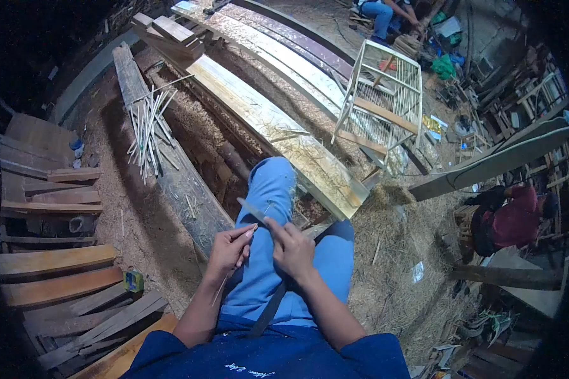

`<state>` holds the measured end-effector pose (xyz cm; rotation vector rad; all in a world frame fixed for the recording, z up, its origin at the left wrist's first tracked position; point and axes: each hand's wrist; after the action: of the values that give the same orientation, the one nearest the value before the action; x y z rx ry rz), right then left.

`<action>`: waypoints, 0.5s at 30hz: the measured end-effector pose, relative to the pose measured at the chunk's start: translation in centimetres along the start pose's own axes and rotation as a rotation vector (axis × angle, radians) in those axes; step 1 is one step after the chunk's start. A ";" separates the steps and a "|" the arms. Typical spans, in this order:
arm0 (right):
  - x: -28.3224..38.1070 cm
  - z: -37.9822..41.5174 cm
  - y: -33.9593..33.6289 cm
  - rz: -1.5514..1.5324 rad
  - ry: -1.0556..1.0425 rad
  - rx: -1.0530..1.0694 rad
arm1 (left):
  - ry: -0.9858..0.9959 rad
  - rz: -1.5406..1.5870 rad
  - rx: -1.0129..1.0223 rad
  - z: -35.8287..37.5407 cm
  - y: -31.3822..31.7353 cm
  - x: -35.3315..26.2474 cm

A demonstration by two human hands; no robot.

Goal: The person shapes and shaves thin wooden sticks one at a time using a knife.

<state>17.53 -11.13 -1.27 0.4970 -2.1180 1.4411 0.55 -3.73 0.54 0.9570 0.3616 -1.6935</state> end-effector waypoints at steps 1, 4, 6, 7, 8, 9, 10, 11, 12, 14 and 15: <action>0.0 0.4 0.2 -0.056 0.035 0.038 | -0.002 0.004 0.002 0.0 -0.1 0.0; -1.2 -0.1 0.8 -0.062 0.131 -0.054 | -0.011 -0.005 0.008 0.0 -0.2 0.0; -1.4 -0.1 0.6 -0.061 0.130 -0.061 | -0.010 -0.001 0.013 0.1 -0.2 0.0; -1.0 0.1 0.3 -0.051 0.069 -0.026 | -0.008 0.001 0.017 0.1 -0.2 -0.1; -0.8 0.3 0.1 -0.041 0.007 0.011 | -0.008 0.000 0.018 0.0 -0.3 0.0; -0.8 0.4 0.1 -0.040 0.007 0.010 | -0.004 0.005 0.021 -0.1 -0.3 0.0; -0.8 0.5 0.2 -0.064 0.051 0.010 | -0.001 0.011 0.022 -0.1 -0.3 0.0; -0.8 0.5 0.2 -0.088 0.094 0.011 | -0.001 0.012 0.023 -0.1 -0.2 0.0; -0.8 0.4 0.3 -0.088 0.092 0.013 | -0.010 0.004 0.013 -0.1 -0.1 -0.1; -0.8 0.0 0.3 -0.090 0.115 -0.043 | -0.019 -0.005 0.002 -0.1 -0.1 -0.2; -0.6 0.1 0.1 -0.088 0.117 -0.045 | -0.017 0.002 0.005 -0.1 -0.1 -0.2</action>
<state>17.97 -11.22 -1.77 0.4716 -2.0070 1.3374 0.48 -3.50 0.64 0.9459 0.3458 -1.7006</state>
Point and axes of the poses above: each hand's wrist, its own z-axis away from the middle knuckle, its own y-axis out of the palm, x = y × z, and after that the axes turned 4 degrees about -y, right-handed
